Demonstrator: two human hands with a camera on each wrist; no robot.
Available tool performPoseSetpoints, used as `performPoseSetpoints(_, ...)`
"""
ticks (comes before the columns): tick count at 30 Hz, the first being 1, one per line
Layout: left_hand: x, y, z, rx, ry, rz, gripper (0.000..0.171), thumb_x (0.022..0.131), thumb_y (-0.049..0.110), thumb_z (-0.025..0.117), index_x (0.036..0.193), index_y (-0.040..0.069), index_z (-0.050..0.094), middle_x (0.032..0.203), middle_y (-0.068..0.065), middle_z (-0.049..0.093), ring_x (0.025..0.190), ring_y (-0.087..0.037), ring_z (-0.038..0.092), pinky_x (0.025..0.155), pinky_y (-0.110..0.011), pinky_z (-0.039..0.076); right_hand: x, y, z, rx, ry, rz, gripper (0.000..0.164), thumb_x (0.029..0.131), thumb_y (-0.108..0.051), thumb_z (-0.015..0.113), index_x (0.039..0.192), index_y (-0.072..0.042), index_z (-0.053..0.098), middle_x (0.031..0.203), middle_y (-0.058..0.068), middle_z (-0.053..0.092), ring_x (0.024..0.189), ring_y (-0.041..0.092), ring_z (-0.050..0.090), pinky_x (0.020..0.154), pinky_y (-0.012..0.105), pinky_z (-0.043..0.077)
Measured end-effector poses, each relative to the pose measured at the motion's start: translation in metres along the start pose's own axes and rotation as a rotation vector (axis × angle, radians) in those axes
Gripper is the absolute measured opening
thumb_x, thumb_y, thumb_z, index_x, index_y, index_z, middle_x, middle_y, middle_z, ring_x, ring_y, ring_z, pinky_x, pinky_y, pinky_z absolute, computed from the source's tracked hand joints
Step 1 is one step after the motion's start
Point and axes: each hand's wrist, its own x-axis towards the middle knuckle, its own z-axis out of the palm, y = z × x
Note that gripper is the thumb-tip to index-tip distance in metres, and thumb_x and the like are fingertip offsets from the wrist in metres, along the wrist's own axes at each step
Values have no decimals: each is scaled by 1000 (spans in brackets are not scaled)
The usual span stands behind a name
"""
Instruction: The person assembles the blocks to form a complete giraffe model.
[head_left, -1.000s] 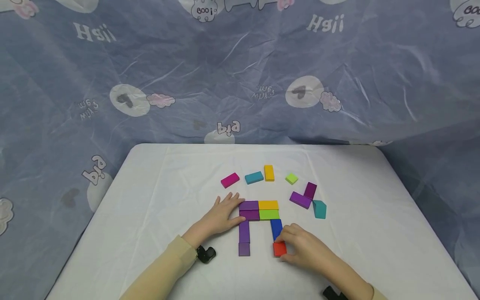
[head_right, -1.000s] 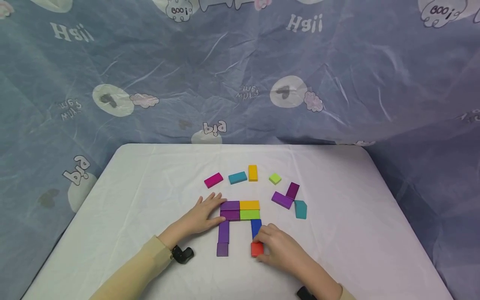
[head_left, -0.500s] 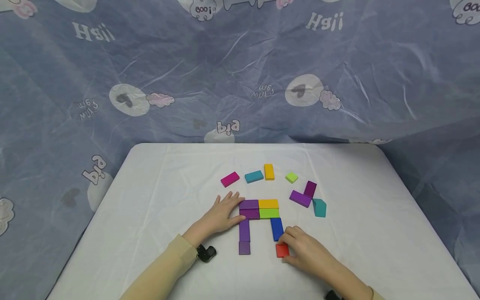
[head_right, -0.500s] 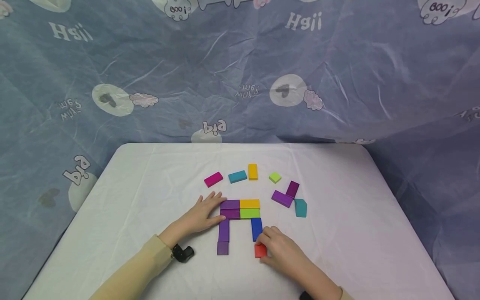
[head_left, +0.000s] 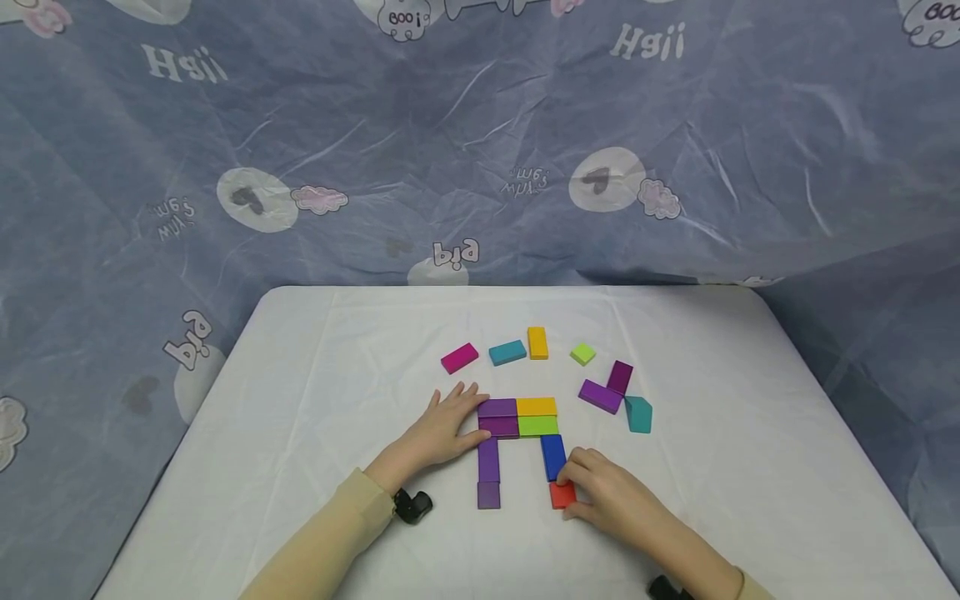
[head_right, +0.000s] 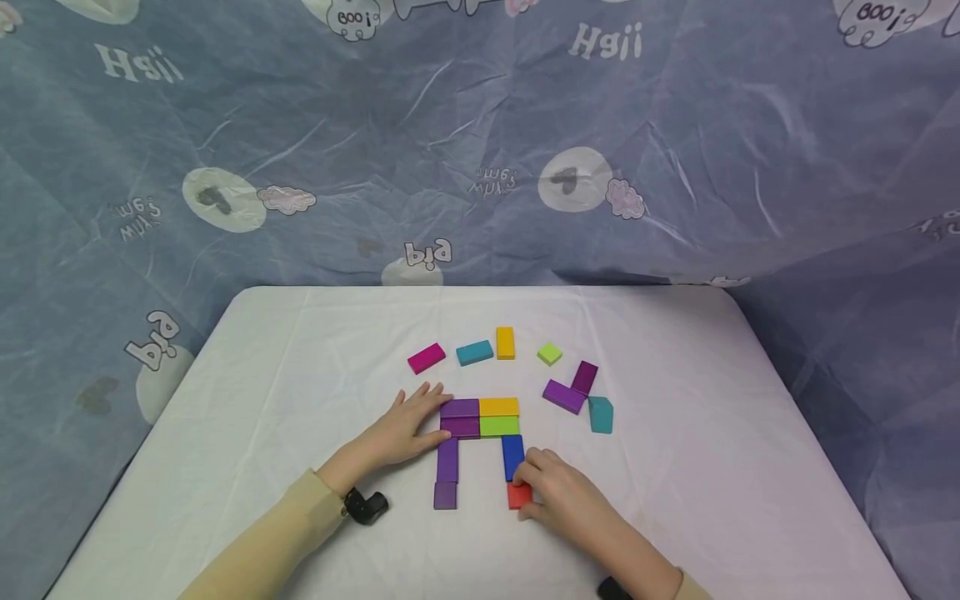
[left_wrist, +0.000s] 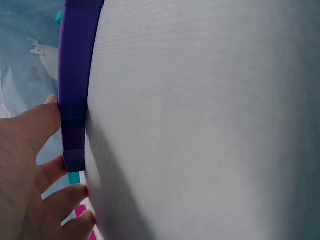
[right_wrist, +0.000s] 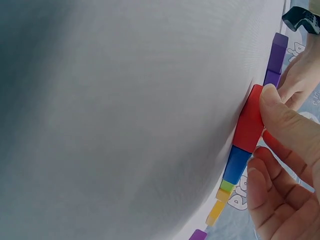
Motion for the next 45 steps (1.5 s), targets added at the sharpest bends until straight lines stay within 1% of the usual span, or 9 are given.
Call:
performPoseSetpoints(5,0,0,0,-6,8,-1,63,96,48,57,150,17,42,160,-10,32,152,-31,20,121,-62,11,1,0,-1,14,-12,15,33,70,-27,89,96,-16,70,89,-9,52,82,4,48,73,19,54)
performPoseSetpoints(9,-1,0,0,-13,14,10,63,96,47,57,149,16,43,160,-12,32,151,-33,21,120,-63,11,2,3,-2,36,47,18,33,72,-29,88,96,-16,70,90,-8,55,82,3,50,75,22,56)
performPoseSetpoints(13,-1,0,0,-15,16,13,62,96,47,57,149,17,43,159,-12,33,151,-33,22,120,-63,12,8,12,-9,75,88,80,27,78,-28,83,100,-16,71,93,-8,59,85,5,55,79,26,57)
performPoseSetpoints(17,-1,0,0,-14,9,6,63,97,47,57,150,17,43,160,-11,32,152,-33,21,120,-62,12,20,25,-13,102,93,152,27,85,-26,77,109,-15,72,102,-4,64,96,13,62,87,35,57)
performPoseSetpoints(20,-1,1,-1,-17,5,3,63,97,47,57,150,16,42,160,-11,31,152,-32,20,121,-62,11,30,30,-14,115,81,175,33,89,-26,73,119,-12,69,118,5,65,110,24,63,95,45,54)
performPoseSetpoints(23,-1,1,0,-17,5,2,63,97,47,57,150,17,42,160,-11,31,152,-32,20,121,-62,10,39,33,-13,115,66,174,38,93,-25,69,127,-10,65,129,10,62,120,31,59,100,51,51)
performPoseSetpoints(32,-1,2,-1,-27,-4,1,64,97,47,56,151,18,41,161,-10,30,152,-31,19,121,-61,9,58,39,-6,122,-5,217,56,95,-30,66,145,-10,50,146,16,50,136,37,46,107,55,43)
performPoseSetpoints(37,-1,2,-1,-30,-14,0,67,95,49,58,151,18,40,162,-10,29,153,-31,18,122,-61,8,61,41,-4,124,-36,196,61,94,-31,67,147,-10,47,151,15,47,140,38,42,110,55,40)
performPoseSetpoints(45,-1,2,-2,-40,-22,-2,67,95,47,59,151,17,40,162,-10,28,153,-31,17,122,-61,7,62,41,-3,104,-45,178,62,92,-32,69,146,-9,48,148,14,49,139,38,42,111,55,39)
